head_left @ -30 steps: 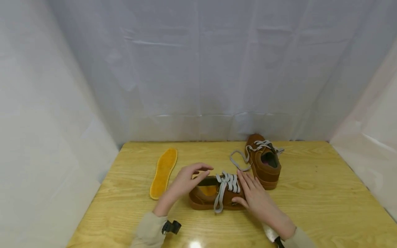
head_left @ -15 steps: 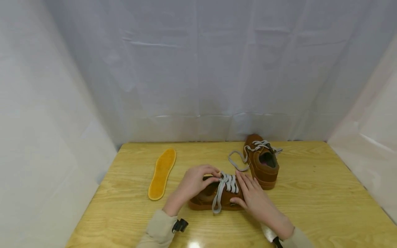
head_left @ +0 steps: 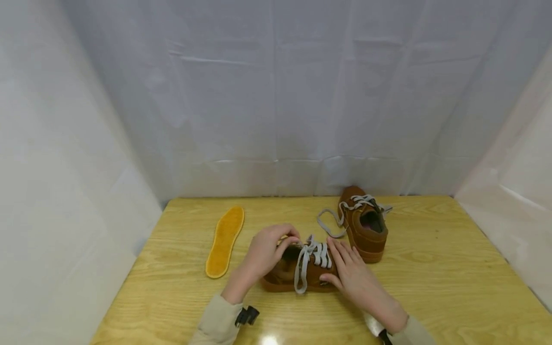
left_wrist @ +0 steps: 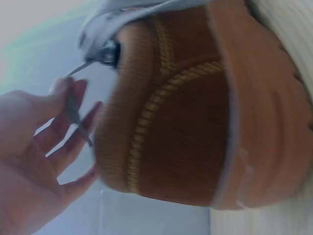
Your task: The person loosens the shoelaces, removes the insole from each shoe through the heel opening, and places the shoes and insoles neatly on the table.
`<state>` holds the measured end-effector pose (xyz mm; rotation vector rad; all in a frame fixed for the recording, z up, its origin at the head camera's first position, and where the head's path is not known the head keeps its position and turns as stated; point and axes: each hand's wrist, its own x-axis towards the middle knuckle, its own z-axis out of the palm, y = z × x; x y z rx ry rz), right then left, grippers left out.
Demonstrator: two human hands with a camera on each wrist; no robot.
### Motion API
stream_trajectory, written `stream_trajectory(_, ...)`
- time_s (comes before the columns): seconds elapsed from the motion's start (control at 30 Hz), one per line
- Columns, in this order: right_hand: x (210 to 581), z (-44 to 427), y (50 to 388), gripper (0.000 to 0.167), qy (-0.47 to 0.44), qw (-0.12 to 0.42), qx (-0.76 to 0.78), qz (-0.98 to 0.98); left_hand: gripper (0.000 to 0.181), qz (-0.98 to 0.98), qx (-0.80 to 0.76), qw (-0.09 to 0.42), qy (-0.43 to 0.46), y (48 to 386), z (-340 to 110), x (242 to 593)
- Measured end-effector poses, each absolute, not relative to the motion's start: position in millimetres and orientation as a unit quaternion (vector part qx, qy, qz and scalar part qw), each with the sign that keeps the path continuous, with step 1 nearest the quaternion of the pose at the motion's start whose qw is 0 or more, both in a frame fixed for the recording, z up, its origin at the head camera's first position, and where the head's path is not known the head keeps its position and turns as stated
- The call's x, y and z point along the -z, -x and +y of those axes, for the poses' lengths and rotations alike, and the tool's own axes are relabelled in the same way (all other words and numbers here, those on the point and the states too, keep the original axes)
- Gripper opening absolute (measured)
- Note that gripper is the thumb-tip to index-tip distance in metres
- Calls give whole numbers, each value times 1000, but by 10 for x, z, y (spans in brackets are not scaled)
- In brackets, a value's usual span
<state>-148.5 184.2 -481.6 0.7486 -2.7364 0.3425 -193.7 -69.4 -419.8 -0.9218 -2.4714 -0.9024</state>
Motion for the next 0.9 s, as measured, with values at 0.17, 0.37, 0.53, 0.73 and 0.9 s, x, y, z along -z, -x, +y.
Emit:
stream_trajectory(0.17,4817,1845,1485,85,-261,141,-123,-947,8,-832,409,226,300,1929,-789,4026)
stream_trajectory(0.37,4807,1833,1476,84,-261,143,-122,-947,9,-827,439,214,277,1927,-896,3952)
stream_trajectory(0.53,4805,1844,1478,84,-262,149,-119,-946,12,-834,450,187,258,1958,-856,4021)
stream_trajectory(0.73,4794,1844,1473,84,-259,146,-119,-947,18,-867,395,138,271,1973,-735,4105)
stream_trajectory(0.9,4781,1831,1465,84,-256,134,-123,-949,23,-876,341,61,336,1934,-706,4135)
